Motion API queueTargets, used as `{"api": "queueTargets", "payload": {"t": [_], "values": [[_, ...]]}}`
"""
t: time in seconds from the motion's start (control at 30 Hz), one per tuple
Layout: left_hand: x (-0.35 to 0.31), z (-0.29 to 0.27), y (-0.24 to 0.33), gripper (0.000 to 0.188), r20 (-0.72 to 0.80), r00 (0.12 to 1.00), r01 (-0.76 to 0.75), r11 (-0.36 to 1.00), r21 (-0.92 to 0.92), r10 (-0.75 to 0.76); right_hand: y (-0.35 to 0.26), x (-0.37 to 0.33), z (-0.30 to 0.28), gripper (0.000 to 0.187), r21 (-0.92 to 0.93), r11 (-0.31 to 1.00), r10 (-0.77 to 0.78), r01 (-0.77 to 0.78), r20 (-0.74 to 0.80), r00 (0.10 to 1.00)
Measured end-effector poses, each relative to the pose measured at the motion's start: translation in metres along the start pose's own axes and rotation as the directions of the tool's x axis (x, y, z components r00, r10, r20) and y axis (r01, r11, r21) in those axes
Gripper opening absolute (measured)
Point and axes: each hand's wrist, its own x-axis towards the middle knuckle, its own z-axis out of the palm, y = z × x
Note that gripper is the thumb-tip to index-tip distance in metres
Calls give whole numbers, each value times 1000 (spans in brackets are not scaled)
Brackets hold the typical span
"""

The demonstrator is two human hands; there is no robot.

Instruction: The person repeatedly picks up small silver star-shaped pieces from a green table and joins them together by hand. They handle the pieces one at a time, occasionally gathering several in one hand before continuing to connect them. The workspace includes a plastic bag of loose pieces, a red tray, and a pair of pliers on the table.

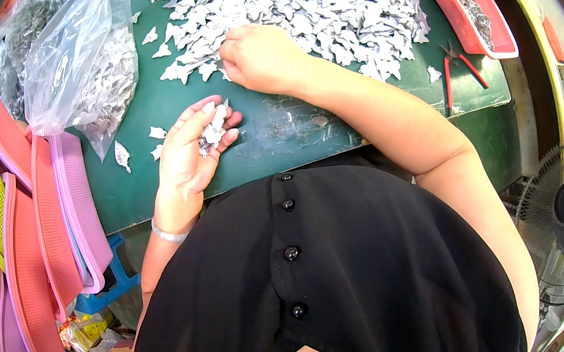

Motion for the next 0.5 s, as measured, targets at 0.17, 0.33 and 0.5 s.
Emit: {"api": "queueTargets", "payload": {"t": [0.17, 0.33, 0.5], "values": [[1, 1, 1, 31, -16, 1000, 1, 1000, -26, -2, -15, 1, -20, 14, 196, 979, 59, -64, 28, 998], [3, 0, 1, 41, 8, 1000, 10, 974, -227, -9, -36, -9, -37, 16, 396, 899, -242, 186, 96, 965], [3, -4, -1, 36, 27, 999, 29, 986, -165, -25, -6, -5, -28, 21, 170, 984, -61, 46, 84, 995]]}}
